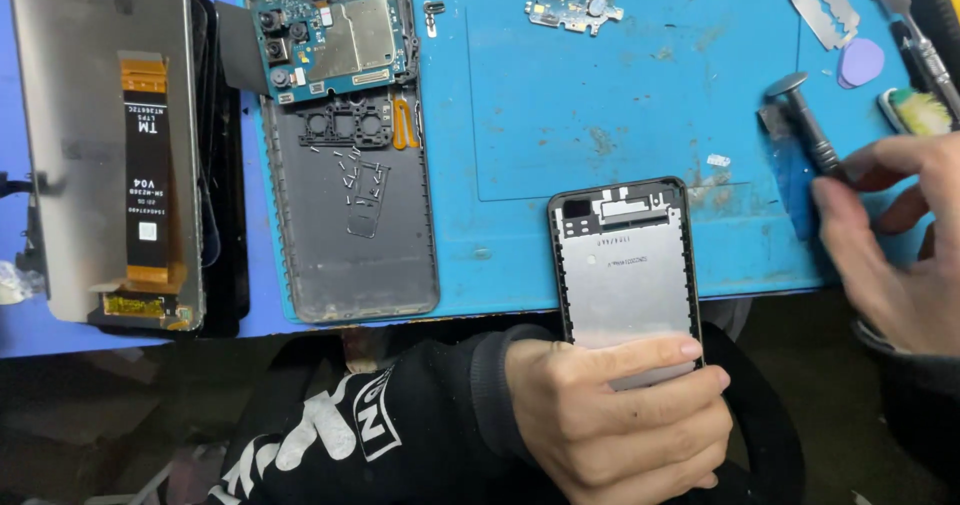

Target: Cleaning and disassembling the frame of a smartphone to prepare it for repair.

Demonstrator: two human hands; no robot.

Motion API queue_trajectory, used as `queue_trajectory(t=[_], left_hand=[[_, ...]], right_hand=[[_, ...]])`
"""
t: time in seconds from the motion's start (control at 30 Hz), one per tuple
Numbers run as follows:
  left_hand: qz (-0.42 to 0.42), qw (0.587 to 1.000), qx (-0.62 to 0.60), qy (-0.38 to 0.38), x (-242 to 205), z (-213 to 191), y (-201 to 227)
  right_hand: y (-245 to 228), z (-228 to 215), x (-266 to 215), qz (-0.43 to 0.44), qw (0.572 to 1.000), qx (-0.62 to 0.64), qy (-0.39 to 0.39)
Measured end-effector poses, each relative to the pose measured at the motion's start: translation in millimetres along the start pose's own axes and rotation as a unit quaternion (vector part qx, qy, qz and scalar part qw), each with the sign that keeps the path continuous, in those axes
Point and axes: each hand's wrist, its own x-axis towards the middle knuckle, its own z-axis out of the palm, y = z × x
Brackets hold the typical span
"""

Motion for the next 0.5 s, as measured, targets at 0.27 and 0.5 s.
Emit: queue_trajectory(t=[0.27, 0.5], left_hand=[[-0.036, 0.999, -0.006, -0.008, -6, 4, 5], [-0.089, 0.993, 0.076, 0.008, 8, 16, 17]], right_hand=[[50, 17, -13, 0.066, 0.998, 0.005, -0.014], [72, 8, 0, 0.132, 0.977, 0.168, -0.01]])
